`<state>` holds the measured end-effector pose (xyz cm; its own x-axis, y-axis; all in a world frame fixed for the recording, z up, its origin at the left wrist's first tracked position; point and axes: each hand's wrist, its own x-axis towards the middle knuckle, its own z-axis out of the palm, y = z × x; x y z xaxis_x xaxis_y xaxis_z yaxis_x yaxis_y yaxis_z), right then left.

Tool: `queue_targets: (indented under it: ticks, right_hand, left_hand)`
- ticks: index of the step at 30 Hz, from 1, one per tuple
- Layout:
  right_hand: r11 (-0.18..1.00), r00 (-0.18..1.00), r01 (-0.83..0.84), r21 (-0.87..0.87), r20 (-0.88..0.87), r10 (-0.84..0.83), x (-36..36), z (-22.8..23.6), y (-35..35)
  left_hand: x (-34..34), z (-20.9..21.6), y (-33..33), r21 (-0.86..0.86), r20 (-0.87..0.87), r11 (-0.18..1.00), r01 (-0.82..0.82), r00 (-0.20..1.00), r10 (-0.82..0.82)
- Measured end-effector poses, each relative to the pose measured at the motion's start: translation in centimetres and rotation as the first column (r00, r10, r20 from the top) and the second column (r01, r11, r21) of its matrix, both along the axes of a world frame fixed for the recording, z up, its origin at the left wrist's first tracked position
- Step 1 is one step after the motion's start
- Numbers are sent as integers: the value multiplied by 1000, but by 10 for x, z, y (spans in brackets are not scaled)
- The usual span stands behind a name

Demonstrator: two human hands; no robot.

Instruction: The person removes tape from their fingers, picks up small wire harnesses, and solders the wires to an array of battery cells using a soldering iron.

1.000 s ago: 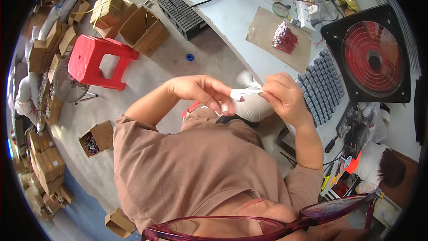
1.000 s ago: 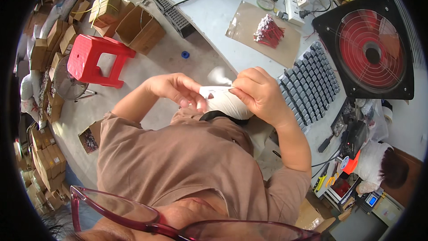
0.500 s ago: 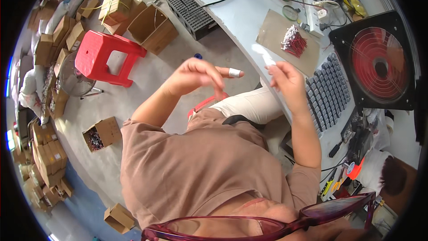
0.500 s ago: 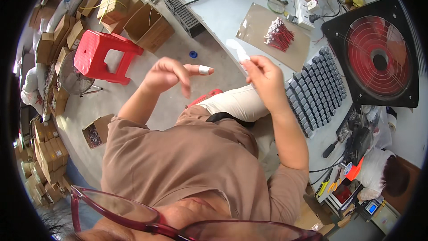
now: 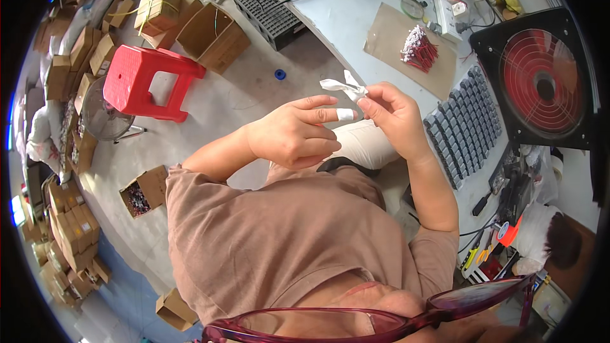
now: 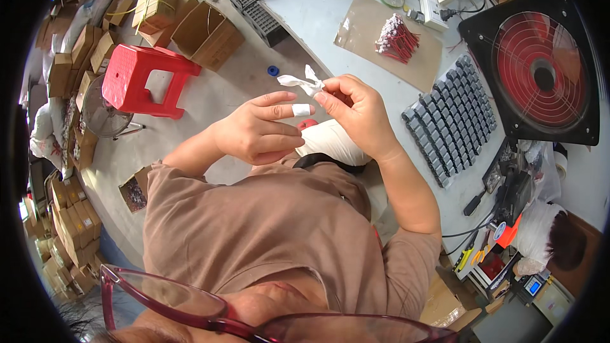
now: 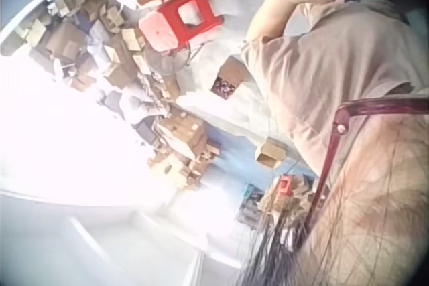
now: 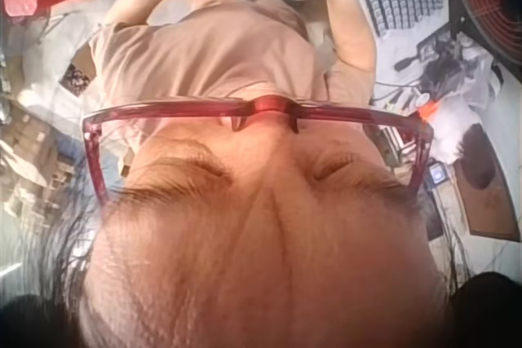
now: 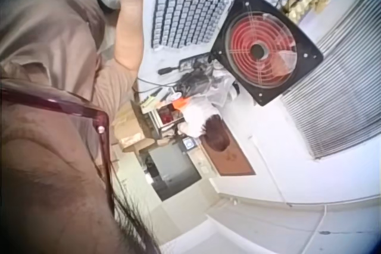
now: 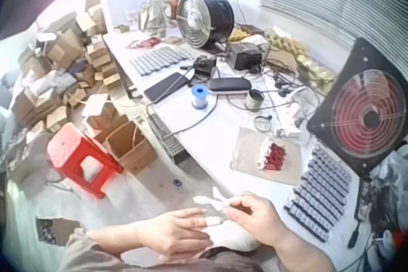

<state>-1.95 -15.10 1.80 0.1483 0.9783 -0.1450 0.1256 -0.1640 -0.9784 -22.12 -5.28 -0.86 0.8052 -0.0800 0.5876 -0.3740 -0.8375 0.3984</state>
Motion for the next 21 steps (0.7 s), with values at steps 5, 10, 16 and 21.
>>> queue_targets:
  ticks: [5,10,16,21]
  right_hand:
    - [997,998,-52,56,-13,53,-3,3,-1]
    - [973,973,-231,-16,-7,231,-2,17,0]
    - [897,874,-425,-117,203,441,0,21,5]
    - [805,632,-592,-37,598,493,-3,11,2]
  left_hand:
    - [3,-1,1,183,47,983,-13,999,5]
    - [4,-4,1,209,88,978,7,996,-26]
    - [3,-7,4,251,-96,944,214,976,-195]
    - [11,-17,1,244,48,956,163,982,-180]
